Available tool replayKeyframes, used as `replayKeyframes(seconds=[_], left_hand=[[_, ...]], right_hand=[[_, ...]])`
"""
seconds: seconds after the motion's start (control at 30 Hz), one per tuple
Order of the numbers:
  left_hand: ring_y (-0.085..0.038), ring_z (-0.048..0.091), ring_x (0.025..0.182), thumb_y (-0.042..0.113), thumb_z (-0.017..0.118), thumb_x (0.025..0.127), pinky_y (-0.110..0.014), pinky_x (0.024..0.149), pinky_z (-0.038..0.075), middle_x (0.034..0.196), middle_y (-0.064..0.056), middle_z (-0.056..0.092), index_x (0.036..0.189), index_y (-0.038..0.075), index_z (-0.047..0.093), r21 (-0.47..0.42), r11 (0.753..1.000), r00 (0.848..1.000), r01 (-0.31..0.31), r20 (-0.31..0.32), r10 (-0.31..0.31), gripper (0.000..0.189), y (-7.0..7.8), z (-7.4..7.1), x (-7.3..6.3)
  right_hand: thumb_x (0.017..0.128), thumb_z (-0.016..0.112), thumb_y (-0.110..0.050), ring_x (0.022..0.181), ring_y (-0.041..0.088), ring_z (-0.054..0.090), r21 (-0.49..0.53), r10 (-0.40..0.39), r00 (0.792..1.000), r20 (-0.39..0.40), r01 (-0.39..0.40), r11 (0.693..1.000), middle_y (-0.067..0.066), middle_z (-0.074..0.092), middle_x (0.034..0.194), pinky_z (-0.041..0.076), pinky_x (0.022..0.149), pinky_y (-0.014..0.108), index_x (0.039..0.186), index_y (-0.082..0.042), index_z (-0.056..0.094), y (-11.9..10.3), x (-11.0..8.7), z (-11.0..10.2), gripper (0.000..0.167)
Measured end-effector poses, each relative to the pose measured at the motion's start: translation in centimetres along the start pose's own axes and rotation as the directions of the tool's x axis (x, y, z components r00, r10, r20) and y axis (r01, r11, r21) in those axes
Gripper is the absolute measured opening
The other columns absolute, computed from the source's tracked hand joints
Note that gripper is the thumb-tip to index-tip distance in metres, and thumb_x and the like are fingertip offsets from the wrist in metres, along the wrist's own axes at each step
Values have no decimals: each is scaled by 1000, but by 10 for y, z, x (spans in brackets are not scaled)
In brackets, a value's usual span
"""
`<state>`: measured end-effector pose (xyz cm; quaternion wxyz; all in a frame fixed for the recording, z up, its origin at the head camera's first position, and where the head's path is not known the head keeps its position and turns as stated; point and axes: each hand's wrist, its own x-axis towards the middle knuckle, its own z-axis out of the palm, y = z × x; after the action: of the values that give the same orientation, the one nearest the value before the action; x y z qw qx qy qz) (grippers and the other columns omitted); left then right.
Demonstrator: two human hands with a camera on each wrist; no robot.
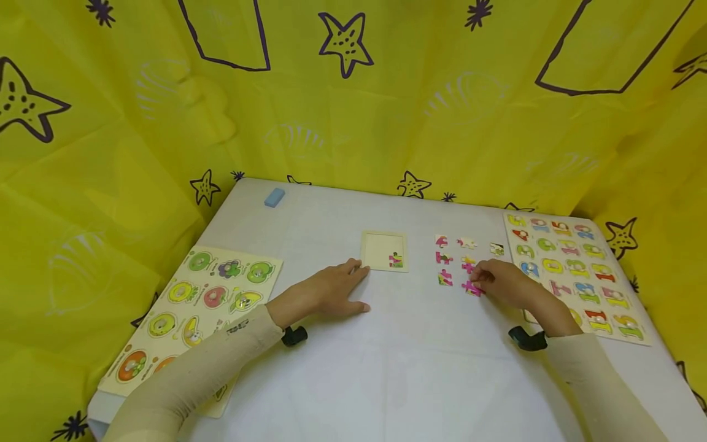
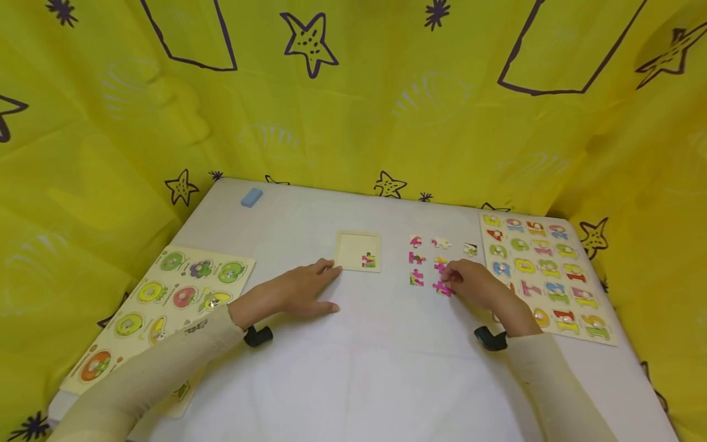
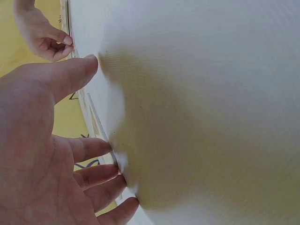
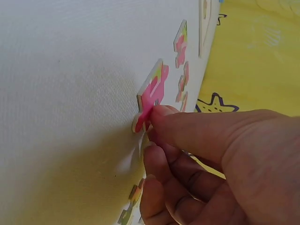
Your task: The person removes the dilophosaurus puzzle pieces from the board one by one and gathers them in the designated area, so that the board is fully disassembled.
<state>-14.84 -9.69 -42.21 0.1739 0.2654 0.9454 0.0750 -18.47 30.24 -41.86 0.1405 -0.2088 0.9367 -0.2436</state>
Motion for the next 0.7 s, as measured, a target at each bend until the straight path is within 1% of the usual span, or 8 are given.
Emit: replayKeyframes(seconds=[0.1,0.2,0.3,0.4,0.53,0.6,0.7], left_hand=[[-35,48,148,62,60,101,-46,123,40,170,-11,33,168,14,31,0,1000,1000,-1,-1,1,87,0,0,0],[-35,49,147,62,60,101,-46,122,41,170,-11,33,167,14,31,0,1000,1000,-3,-5,3,87,-1,0,0],[-35,50,146,62,60,100,-46,121,41,169,-11,34,167,14,31,-2,1000,1000,-3,-9,3,87,-1,0,-1],[-36,49,146,62,61,100,-46,122,41,170,-11,33,168,14,31,-8,1000,1000,-3,-8,3,87,-1,-1,-1],[-36,48,148,62,61,100,-47,123,39,170,-11,33,168,15,31,-11,1000,1000,-5,-3,5,87,-1,-1,0],[-37,47,148,61,61,100,-47,123,39,170,-11,33,168,15,31,-15,1000,1000,-4,-2,4,87,-1,0,0],[-37,46,149,62,61,100,-48,124,38,171,-12,32,168,15,30,-12,1000,1000,-3,4,3,88,-1,0,1]], right_hand=[[102,67,-6,90,19,60,10,17,1000,10,-17,1000,4,69,96,54,84,40,106,-2,69,-2,1,1,6],[102,67,-5,89,20,59,-1,6,1000,7,-6,1000,4,69,96,54,83,41,106,-2,68,-5,2,1,5],[102,68,-8,88,20,57,-17,-9,1000,4,9,1000,3,68,95,53,81,38,106,-3,68,-8,4,-1,7],[103,69,-13,88,19,56,-20,-13,1000,5,13,1000,3,67,95,52,78,35,108,-3,69,-12,7,-4,11],[103,68,-13,90,20,57,-8,-35,999,-2,35,999,4,67,97,52,76,34,112,-2,70,-23,14,-10,15],[103,68,-10,92,22,59,-1,-57,998,-10,57,998,6,69,99,53,79,36,114,0,70,-30,19,-11,15],[103,67,-9,97,25,62,6,-73,997,-18,73,997,9,69,105,55,83,38,117,1,69,-41,30,-6,17]])
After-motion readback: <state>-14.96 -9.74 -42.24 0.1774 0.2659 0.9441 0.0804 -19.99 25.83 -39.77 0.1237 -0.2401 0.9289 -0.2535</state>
